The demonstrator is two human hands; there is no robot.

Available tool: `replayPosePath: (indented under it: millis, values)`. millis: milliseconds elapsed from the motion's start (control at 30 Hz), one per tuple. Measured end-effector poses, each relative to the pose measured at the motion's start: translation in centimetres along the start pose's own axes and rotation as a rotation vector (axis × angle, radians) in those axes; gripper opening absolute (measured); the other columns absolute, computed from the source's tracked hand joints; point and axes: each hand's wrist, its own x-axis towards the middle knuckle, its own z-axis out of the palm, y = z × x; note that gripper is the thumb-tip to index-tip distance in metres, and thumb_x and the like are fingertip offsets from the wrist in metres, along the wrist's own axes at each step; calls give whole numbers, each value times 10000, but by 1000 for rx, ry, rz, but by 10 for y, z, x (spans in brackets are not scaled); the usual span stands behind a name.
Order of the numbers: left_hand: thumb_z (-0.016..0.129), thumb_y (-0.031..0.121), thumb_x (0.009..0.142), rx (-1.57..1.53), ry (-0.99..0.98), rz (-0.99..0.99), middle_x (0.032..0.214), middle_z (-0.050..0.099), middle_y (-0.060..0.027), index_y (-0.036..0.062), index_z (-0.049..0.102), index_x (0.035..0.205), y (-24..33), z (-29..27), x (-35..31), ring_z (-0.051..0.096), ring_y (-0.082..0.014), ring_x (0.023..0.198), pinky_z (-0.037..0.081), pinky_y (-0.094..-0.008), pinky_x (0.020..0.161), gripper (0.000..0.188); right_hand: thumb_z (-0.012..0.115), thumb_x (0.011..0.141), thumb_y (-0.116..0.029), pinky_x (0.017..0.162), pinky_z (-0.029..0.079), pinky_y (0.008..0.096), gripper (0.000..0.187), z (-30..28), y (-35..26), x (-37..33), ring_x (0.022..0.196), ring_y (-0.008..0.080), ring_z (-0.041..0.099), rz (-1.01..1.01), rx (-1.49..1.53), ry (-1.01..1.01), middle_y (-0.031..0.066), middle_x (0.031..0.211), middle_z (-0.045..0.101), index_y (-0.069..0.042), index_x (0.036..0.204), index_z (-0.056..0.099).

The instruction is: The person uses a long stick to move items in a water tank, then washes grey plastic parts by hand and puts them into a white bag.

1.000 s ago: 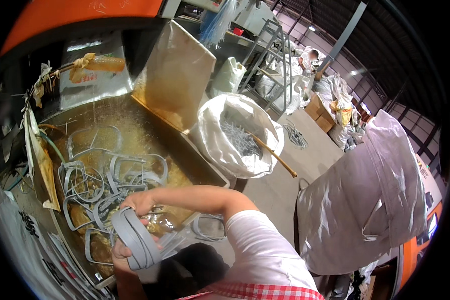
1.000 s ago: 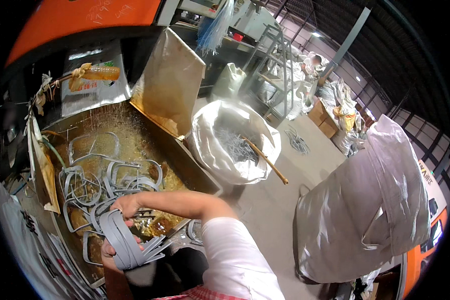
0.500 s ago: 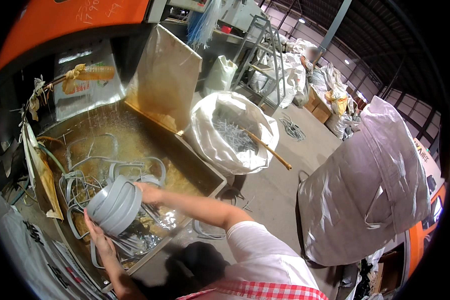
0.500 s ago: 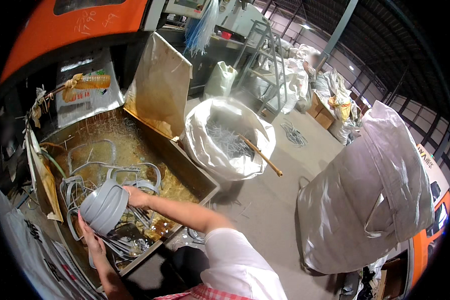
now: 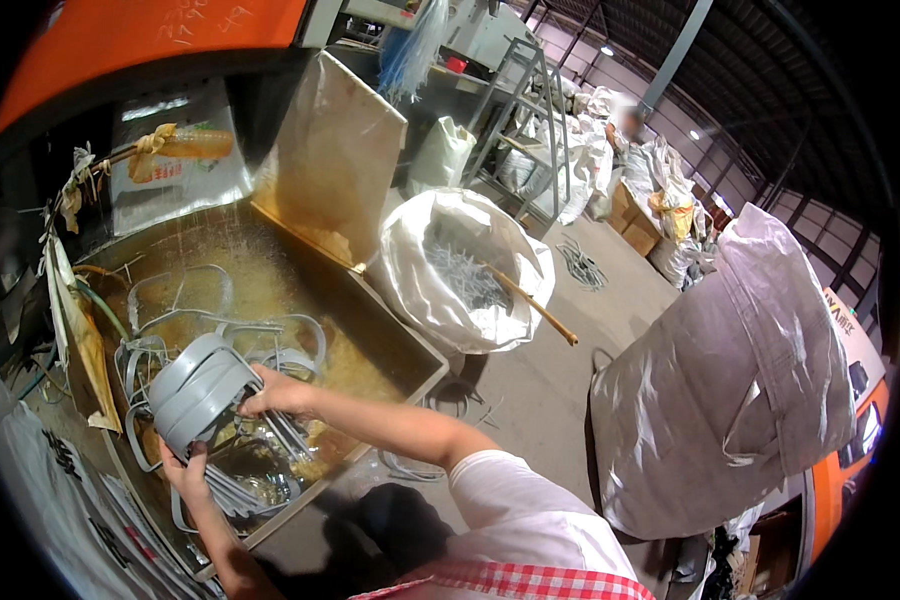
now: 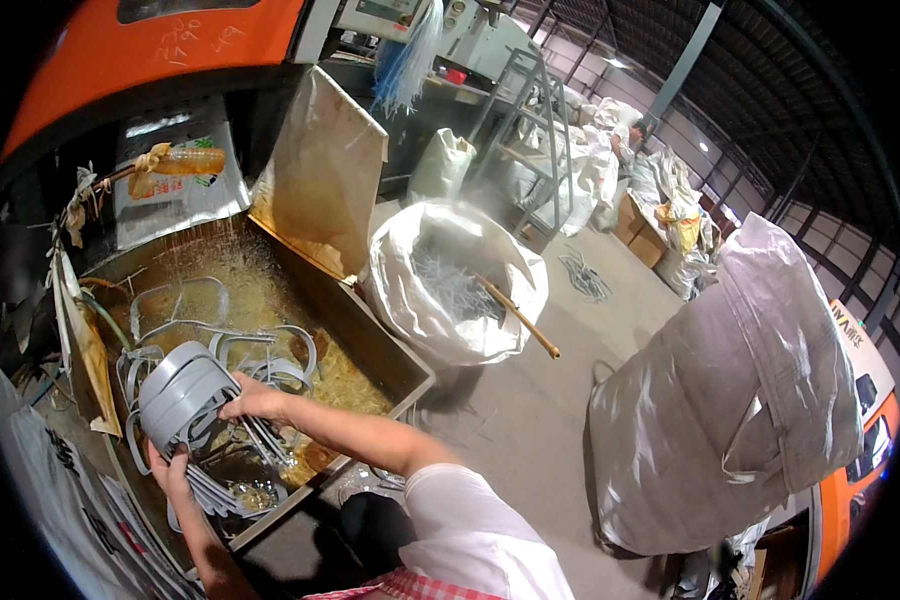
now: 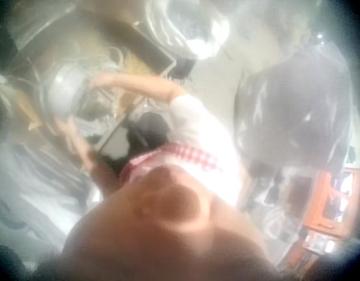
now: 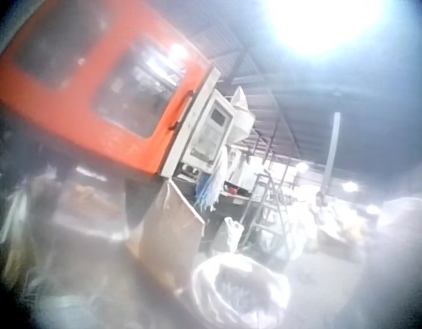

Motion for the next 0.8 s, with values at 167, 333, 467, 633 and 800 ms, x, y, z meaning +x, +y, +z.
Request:
replayPosePath:
  millis: [167, 333, 467, 633, 800]
  values:
    - [569, -49, 693, -74, 71, -72, 1080, 538, -65, -37, 391, 1264, 10, 3, -8, 524, -131, 894, 409, -226, 776, 598, 724, 686, -92, 666, 479, 279, 654, -1, 1, -16, 739, 152, 554, -117, 112, -109, 69, 862, 552, -42, 1208, 333]
    - [558, -54, 690, -90, 66, -91, 1010, 554, -66, -33, 382, 1268, -21, -3, -5, 535, -124, 828, 429, -227, 699, 604, 556, 717, 75, 503, 468, 268, 558, 2, 6, -14, 598, 145, 544, -10, 42, -11, 68, 778, 530, -66, 1208, 333]
    - [596, -24, 710, -90, 60, -110, 930, 549, -68, 0, 397, 1219, -27, -3, 1, 556, -141, 736, 463, -246, 601, 547, 538, 715, 77, 495, 465, 267, 555, 5, -3, -19, 582, 145, 541, -38, 51, 37, 65, 748, 512, -74, 1208, 331]
    - [627, 16, 725, -58, 88, -465, 885, 536, -80, 73, 379, 1179, 46, 45, -19, 560, -174, 599, 475, -270, 487, 520, 537, 668, 77, 502, 468, 286, 612, -2, -3, -25, 580, 160, 540, -73, 101, 86, 76, 781, 515, -52, 1225, 318]
    - [603, -10, 709, -219, 49, -432, 844, 541, -87, 77, 380, 1167, 47, 44, -22, 534, -176, 525, 469, -271, 468, 517, 539, 663, 78, 514, 469, 279, 602, 2, -2, -22, 582, 154, 539, -98, 129, 93, 75, 781, 521, -41, 1216, 330]
